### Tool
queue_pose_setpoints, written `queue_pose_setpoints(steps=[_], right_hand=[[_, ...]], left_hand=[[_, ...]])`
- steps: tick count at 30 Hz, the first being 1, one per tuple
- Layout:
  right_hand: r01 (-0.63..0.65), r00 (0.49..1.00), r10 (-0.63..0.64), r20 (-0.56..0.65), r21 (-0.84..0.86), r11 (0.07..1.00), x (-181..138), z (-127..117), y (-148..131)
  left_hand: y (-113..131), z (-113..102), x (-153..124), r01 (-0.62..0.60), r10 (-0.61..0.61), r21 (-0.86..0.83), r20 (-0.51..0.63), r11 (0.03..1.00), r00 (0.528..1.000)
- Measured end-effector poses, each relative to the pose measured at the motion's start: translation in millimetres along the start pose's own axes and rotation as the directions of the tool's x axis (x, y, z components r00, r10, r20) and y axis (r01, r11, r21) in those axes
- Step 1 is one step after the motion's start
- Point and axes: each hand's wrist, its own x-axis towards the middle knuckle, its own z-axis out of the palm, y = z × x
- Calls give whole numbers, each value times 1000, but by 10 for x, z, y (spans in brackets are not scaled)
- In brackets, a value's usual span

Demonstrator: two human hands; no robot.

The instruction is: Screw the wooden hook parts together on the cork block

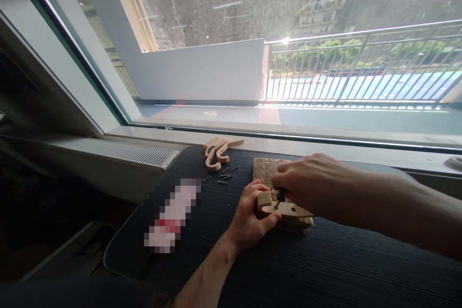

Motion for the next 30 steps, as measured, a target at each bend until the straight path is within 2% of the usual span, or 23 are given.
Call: queue_pose_setpoints(steps=[5, 13, 17, 20, 24, 28, 30], right_hand=[[15, 999, -13, -35, 51, 999, 62, 36, -29], [-32, 996, 26, -86, -63, 997, 41, 132, 67], [-76, 995, 71, -65, -68, 995, 11, 107, 45], [-49, 997, 47, -54, -34, 998, -32, 32, 2], [-38, 998, 39, 39, -18, 999, -46, -51, -68], [62, 998, -63, 16, 39, 997, 20, -20, -81], [73, 997, -73, 7, 39, 997, 50, 19, -60]], left_hand=[[10, -5, 0, -3, 3, 7, 4, 1000, 1000], [1, -3, -10, -7, 7, 20, 15, 1000, 1000], [7, 1, -8, 1, -1, 16, 15, 1000, 1000], [18, 2, -2, 3, -3, 13, 11, 1000, 1000], [24, 4, -2, 28, -28, 12, 8, 1000, 1000], [18, 6, -3, 48, -48, 16, 14, 999, 999], [12, 6, -2, 41, -41, 13, 11, 999, 999]])
